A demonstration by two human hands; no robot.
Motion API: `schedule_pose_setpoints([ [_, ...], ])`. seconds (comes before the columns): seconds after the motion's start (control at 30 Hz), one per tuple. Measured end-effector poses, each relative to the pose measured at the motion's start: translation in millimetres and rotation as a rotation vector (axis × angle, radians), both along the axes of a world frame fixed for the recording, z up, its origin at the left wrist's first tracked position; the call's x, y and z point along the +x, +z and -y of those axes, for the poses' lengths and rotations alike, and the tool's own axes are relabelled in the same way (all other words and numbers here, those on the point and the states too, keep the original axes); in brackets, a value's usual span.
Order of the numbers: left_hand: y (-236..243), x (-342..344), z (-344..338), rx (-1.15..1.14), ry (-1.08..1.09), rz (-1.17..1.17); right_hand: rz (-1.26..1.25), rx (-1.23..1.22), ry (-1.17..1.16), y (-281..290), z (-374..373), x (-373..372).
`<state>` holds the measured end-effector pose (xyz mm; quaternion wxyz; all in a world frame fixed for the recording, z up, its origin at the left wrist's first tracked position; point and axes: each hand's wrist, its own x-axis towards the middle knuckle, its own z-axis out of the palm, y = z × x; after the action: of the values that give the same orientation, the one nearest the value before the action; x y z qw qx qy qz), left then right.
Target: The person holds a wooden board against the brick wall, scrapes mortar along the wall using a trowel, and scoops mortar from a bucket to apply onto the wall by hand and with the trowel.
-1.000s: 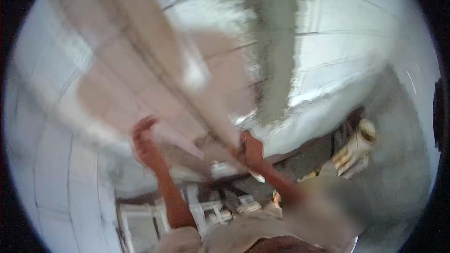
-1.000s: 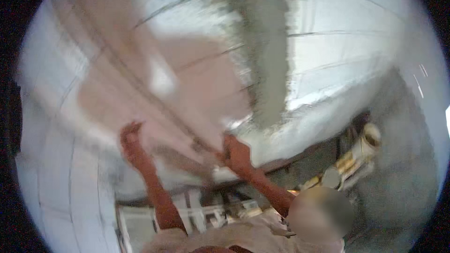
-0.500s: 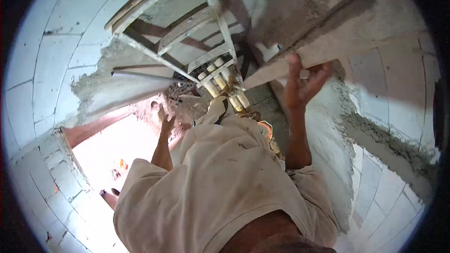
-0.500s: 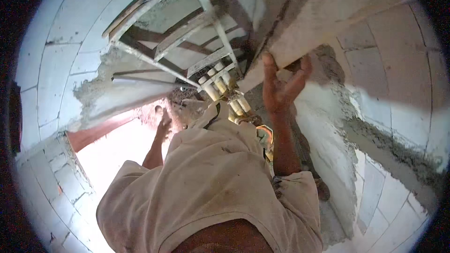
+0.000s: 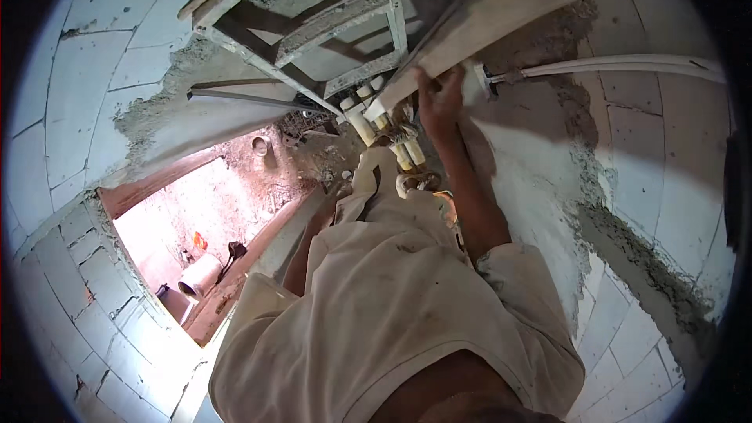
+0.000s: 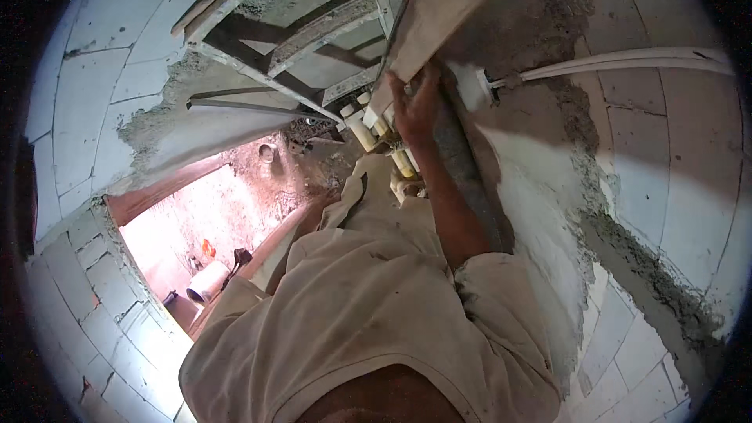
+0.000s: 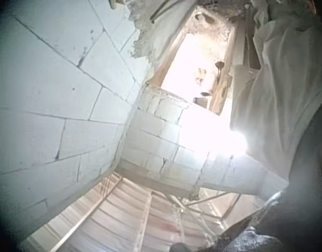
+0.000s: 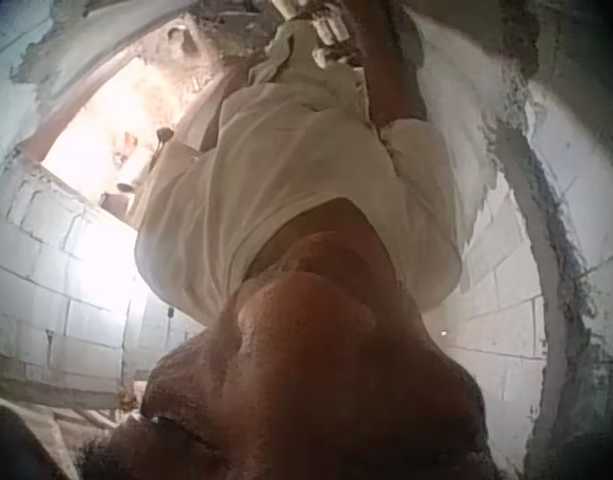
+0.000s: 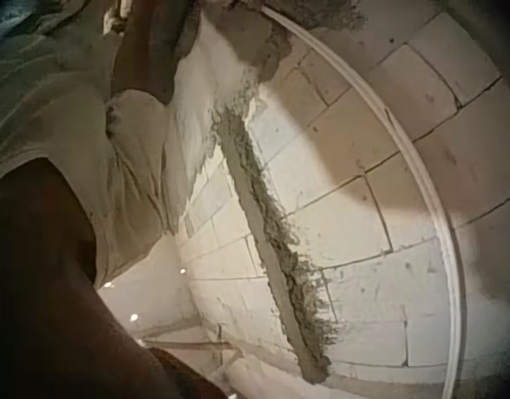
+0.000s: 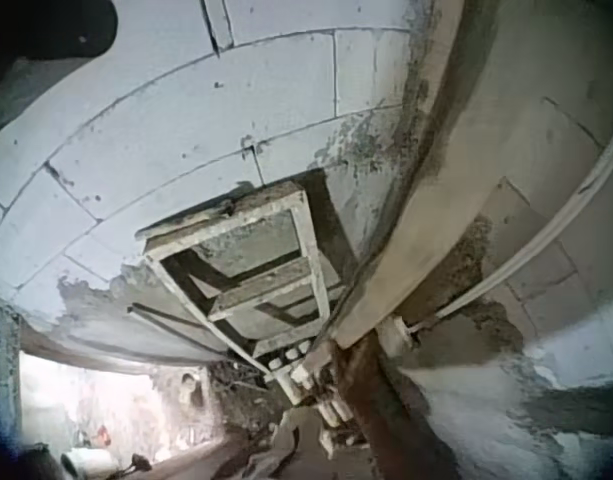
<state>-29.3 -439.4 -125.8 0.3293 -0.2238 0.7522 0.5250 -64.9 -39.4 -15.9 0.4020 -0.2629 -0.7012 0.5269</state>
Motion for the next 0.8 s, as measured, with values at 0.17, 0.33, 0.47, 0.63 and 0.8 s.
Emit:
schedule_pose_setpoints([
  [0.17, -2.1, -21.5, 10.9, -0.052, -0.013, 0.008, 0.234, 0.223, 0.017, -58.9, -27.6, -30.6],
  [0.33, -23.0, -38.5, 18.6, 0.075, -0.278, 0.216, 0.612, 0.134, 0.029, -44.3, -46.5, -41.2],
  [0.47, -34.9, -64.6, -27.4, 0.117, -0.417, 0.204, 0.696, 0.025, -0.042, -40.5, -78.9, -53.8],
  [0.63, -45.5, -67.3, -125.2, 0.192, -0.636, 0.288, 0.713, 0.291, -0.134, -100.1, -190.8, 20.3],
  [0.8, -36.6, -119.9, -126.1, 0.067, -0.794, 0.359, 0.766, 0.035, 0.126, -104.7, -126.2, 74.7],
])
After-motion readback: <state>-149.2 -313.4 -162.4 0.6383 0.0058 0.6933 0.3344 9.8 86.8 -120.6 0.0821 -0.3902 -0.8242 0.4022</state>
